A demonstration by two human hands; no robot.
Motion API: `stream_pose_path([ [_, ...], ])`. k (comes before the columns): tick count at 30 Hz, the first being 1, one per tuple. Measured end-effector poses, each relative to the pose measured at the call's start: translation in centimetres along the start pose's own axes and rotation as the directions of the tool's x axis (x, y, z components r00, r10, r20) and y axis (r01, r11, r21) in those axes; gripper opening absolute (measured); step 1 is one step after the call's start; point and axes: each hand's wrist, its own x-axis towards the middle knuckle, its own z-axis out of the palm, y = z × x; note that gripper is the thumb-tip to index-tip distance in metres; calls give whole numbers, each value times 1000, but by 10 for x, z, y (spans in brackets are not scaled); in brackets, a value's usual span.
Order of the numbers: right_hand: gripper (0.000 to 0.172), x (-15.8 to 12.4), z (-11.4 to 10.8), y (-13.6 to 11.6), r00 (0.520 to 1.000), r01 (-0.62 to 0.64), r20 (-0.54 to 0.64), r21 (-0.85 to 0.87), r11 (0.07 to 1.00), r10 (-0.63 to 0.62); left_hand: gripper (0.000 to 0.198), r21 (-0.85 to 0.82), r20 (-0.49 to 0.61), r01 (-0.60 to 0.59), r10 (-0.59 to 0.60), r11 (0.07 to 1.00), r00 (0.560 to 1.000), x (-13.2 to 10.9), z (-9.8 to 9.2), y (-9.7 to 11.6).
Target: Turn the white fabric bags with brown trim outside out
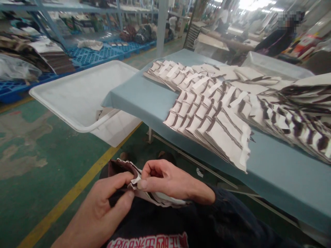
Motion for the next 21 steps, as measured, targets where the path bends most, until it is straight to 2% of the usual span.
stream_pose_path([
  [8, 62, 1, -1, 3, 999, -25, 29, -58, 998, 26, 29, -41, 42, 19, -17, 999, 999, 0, 2, 2],
  [11, 50, -3, 4, 8, 994, 71, -72, -201, 977, -87, 28, -15, -12, 34, -34, 999, 999, -3, 1, -6],
  [13, 36, -7, 8, 11, 941, 200, -170, -419, 886, -293, 28, -11, -61, 51, -51, 999, 997, -5, 0, -11],
  [16, 22, -11, 15, 19, 782, 306, -180, -723, 619, -597, 30, -72, -1, 75, -75, 995, 997, -3, 1, -11],
  [18, 18, -11, 18, 23, 708, 320, -151, -803, 503, -690, 32, -105, 47, 64, -60, 992, 997, 0, 2, -8],
  [19, 17, -11, 19, 26, 691, 320, -147, -816, 482, -707, 34, -112, 52, 51, -45, 992, 998, 2, 3, -6],
  [21, 15, -10, 20, 30, 693, 302, -167, -816, 492, -702, 36, -117, 43, 15, -10, 993, 999, 4, 4, -4],
])
